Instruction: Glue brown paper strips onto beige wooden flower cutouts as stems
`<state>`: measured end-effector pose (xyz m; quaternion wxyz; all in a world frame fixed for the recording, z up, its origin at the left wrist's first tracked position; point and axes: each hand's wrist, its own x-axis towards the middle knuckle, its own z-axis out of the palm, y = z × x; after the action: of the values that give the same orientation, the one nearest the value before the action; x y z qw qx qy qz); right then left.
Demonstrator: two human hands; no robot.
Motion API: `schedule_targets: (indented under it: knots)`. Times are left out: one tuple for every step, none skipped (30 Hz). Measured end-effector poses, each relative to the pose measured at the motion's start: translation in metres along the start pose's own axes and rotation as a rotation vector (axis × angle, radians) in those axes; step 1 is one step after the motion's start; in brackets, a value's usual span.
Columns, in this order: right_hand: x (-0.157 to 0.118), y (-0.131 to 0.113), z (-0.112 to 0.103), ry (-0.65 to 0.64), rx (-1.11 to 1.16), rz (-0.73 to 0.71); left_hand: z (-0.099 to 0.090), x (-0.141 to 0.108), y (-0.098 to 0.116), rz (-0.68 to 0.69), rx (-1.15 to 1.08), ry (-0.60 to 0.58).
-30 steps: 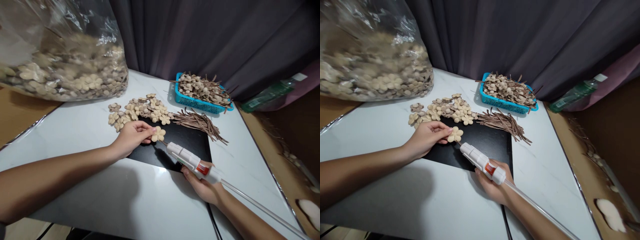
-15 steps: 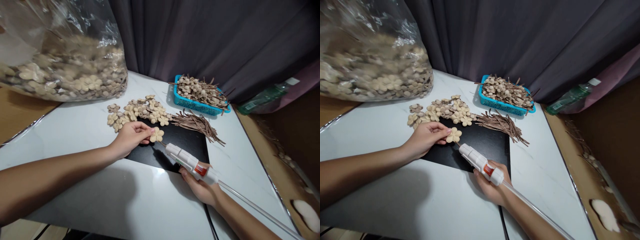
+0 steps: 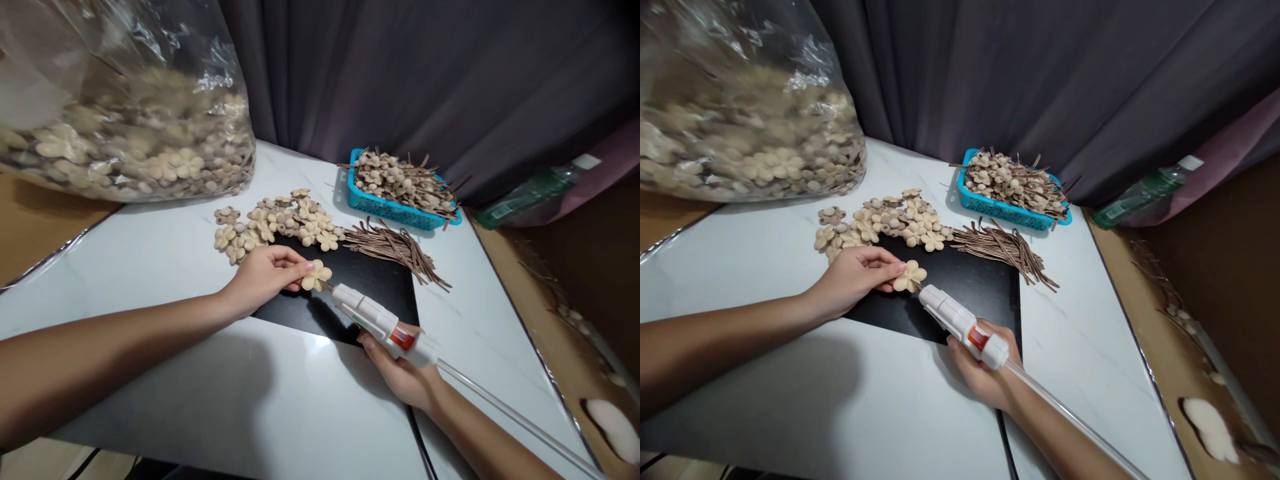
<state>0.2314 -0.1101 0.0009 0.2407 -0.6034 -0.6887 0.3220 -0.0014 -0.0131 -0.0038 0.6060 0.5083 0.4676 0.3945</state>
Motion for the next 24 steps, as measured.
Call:
schedule_targets:
  knots:
    - [0.0,0.0,0.0,-0.002,-0.002,0.002,0.0,0.0,0.0,0.005,0.006,-0.001]
    - [0.0,-0.001,0.0,-0.005,-0.006,-0.001,0.0,0.0,0.0,0.01,0.014,-0.001]
    - [0.0,-0.001,-0.001,-0.004,-0.01,-0.008,0.0,-0.001,0.001,0.012,0.022,-0.001]
    - [0.001,-0.002,-0.001,-0.001,-0.016,-0.018,0.0,-0.001,0.001,0.013,0.03,-0.002]
    - [0.001,-0.003,-0.001,0.003,-0.021,-0.029,0.0,-0.001,0.001,0.013,0.037,-0.003]
    - [0.001,-0.004,-0.001,0.009,-0.024,-0.038,0.0,-0.001,0.002,0.013,0.044,-0.004]
    - [0.001,-0.005,-0.002,0.016,-0.025,-0.045,0.0,-0.002,0.002,0.012,0.051,-0.007]
    - [0.002,-0.005,-0.002,0.023,-0.025,-0.048,0.0,-0.002,0.002,0.013,0.059,-0.009]
    - [0.001,-0.004,-0.001,0.026,-0.026,-0.049,0.0,-0.002,0.002,0.015,0.067,-0.012]
    - [0.001,-0.003,-0.001,0.028,-0.027,-0.05,0.0,-0.002,0.003,0.017,0.074,-0.015]
    - [0.001,-0.002,0.0,0.03,-0.027,-0.051,-0.001,-0.002,0.003,0.019,0.078,-0.02]
    - [0.0,0.0,0.0,0.032,-0.024,-0.05,-0.001,-0.002,0.003,0.02,0.079,-0.026]
    - [0.0,0.002,0.001,0.035,-0.018,-0.048,-0.001,-0.002,0.003,0.018,0.077,-0.034]
    - [-0.001,0.005,0.002,0.037,-0.009,-0.044,0.0,-0.003,0.004,0.014,0.073,-0.041]
    - [-0.001,0.006,0.003,0.037,0.001,-0.041,0.0,-0.003,0.004,0.01,0.067,-0.047]
    - [-0.002,0.008,0.004,0.036,0.012,-0.04,0.0,-0.003,0.005,0.005,0.062,-0.05]
    - [-0.002,0.009,0.005,0.034,0.02,-0.041,0.0,-0.004,0.005,0.0,0.059,-0.052]
    - [-0.002,0.009,0.006,0.036,0.028,-0.044,0.0,-0.004,0.006,-0.004,0.058,-0.052]
    - [-0.002,0.009,0.006,0.04,0.033,-0.048,0.0,-0.004,0.006,-0.005,0.058,-0.052]
    - [-0.002,0.009,0.006,0.044,0.036,-0.052,0.0,-0.004,0.006,-0.005,0.06,-0.051]
    - [-0.002,0.008,0.006,0.051,0.039,-0.055,0.0,-0.003,0.005,-0.005,0.062,-0.053]
    - [-0.002,0.008,0.006,0.059,0.041,-0.057,-0.001,-0.003,0.005,-0.006,0.065,-0.055]
    - [-0.002,0.007,0.006,0.063,0.046,-0.056,-0.001,-0.003,0.004,-0.005,0.068,-0.057]
    - [-0.002,0.006,0.006,0.068,0.056,-0.058,-0.001,-0.003,0.004,-0.005,0.069,-0.059]
